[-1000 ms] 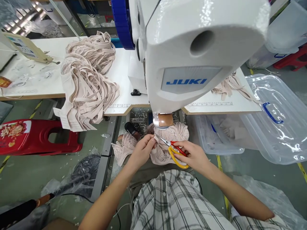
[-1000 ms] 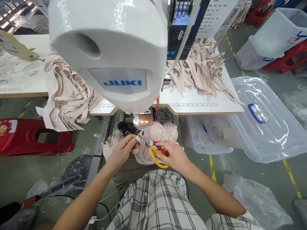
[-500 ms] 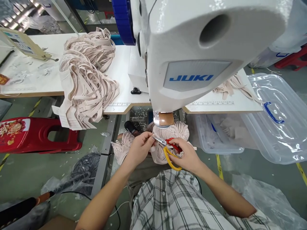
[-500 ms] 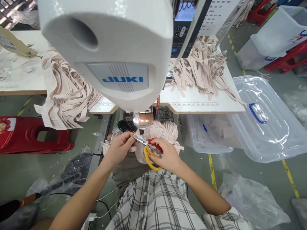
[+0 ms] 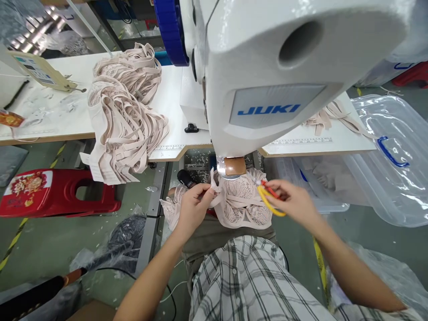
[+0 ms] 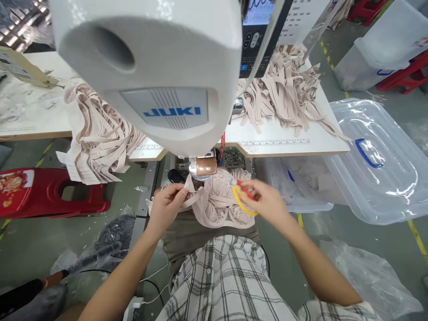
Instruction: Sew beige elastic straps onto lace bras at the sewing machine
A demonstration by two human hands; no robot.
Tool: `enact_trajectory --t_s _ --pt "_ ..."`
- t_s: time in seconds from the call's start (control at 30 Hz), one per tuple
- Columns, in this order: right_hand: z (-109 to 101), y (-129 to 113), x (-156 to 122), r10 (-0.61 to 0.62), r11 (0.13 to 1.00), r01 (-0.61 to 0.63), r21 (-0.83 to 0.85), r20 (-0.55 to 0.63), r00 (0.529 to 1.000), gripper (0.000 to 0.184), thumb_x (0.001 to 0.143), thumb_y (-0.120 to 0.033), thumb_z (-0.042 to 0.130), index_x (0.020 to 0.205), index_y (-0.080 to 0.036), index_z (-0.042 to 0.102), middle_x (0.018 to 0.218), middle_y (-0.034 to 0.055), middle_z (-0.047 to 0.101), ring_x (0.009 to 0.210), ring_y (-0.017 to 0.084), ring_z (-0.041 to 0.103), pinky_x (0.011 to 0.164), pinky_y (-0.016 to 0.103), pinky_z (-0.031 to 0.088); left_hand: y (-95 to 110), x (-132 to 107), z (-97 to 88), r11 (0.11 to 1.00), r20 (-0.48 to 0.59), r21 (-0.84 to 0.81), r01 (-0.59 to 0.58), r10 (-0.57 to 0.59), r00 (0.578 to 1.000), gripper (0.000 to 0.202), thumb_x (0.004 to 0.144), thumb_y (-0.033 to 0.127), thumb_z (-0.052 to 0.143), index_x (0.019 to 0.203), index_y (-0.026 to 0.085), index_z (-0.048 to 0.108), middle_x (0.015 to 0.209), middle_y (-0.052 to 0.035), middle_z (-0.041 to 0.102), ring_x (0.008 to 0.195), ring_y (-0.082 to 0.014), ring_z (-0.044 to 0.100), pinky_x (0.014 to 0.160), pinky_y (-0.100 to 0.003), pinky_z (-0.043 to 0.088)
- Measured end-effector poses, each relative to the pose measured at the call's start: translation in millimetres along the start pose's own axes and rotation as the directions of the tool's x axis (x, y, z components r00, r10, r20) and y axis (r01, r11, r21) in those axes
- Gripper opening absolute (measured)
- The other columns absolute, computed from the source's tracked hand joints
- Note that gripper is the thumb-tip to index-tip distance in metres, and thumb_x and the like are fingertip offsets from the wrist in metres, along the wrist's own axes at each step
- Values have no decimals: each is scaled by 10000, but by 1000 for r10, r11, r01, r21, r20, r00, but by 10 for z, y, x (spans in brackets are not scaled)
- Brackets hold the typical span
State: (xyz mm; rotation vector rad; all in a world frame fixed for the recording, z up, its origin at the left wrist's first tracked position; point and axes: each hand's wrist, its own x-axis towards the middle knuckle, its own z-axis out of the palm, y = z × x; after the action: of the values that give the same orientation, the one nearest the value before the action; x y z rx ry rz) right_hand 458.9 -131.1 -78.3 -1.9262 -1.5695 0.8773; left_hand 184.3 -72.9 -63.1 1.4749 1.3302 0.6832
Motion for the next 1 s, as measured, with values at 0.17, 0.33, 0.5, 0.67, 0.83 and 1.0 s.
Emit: enact_trajectory --t_s 0.17,0.33,0.5,0.67,0.83,1.0 --pt "-589 -44 1085 -59 921 -78 -382 -335 941 276 870 -331 652 1075 -149 682 1024 93 735 895 247 692 770 360 515 -47 -2 -37 938 -49 326 -119 142 989 287 872 356 486 978 186 691 673 -30 678 588 -156 590 560 -247 425" --pt "-624 -95 1473 -197 882 65 -467 -239 951 332 983 -269 468 1120 -30 654 1183 161 679 1070 204 629 961 350 444 10 28 -201 987 126 162 1 -22 992 321 886 399 498 1047 190 681 890 -87 772 790 -217 716 676 -285 540" --pt "330 150 555 -396 846 444 -295 210 894 227 798 -298 754 977 -171 701 906 89 714 794 252 668 635 358 548 -74 67 -332 982 303 187 4 -62 951 321 885 390 516 1112 207 649 1008 -107 763 926 -258 717 764 -350 570" --pt "811 441 131 -433 846 476 -241 210 876 164 764 -120 683 810 -277 684 807 41 683 783 252 653 675 381 558 -147 51 -181 731 206 568 -379 320 925 292 938 353 446 836 210 680 969 -136 696 953 -292 640 821 -423 507" --pt "432 438 116 -430 897 432 -99 38 902 229 925 -358 562 743 -277 674 690 6 681 608 188 646 522 306 511 -83 25 -64 575 308 603 -553 472 826 297 980 299 422 718 229 543 619 -20 584 634 -202 588 656 -319 465" --pt "-561 197 609 -209 978 194 -79 -404 891 332 988 -443 447 865 -206 644 749 60 668 650 205 615 586 340 486 141 -17 131 401 272 555 -729 741 614 292 1000 208 374 728 232 478 647 8 607 642 -167 594 784 -325 486"
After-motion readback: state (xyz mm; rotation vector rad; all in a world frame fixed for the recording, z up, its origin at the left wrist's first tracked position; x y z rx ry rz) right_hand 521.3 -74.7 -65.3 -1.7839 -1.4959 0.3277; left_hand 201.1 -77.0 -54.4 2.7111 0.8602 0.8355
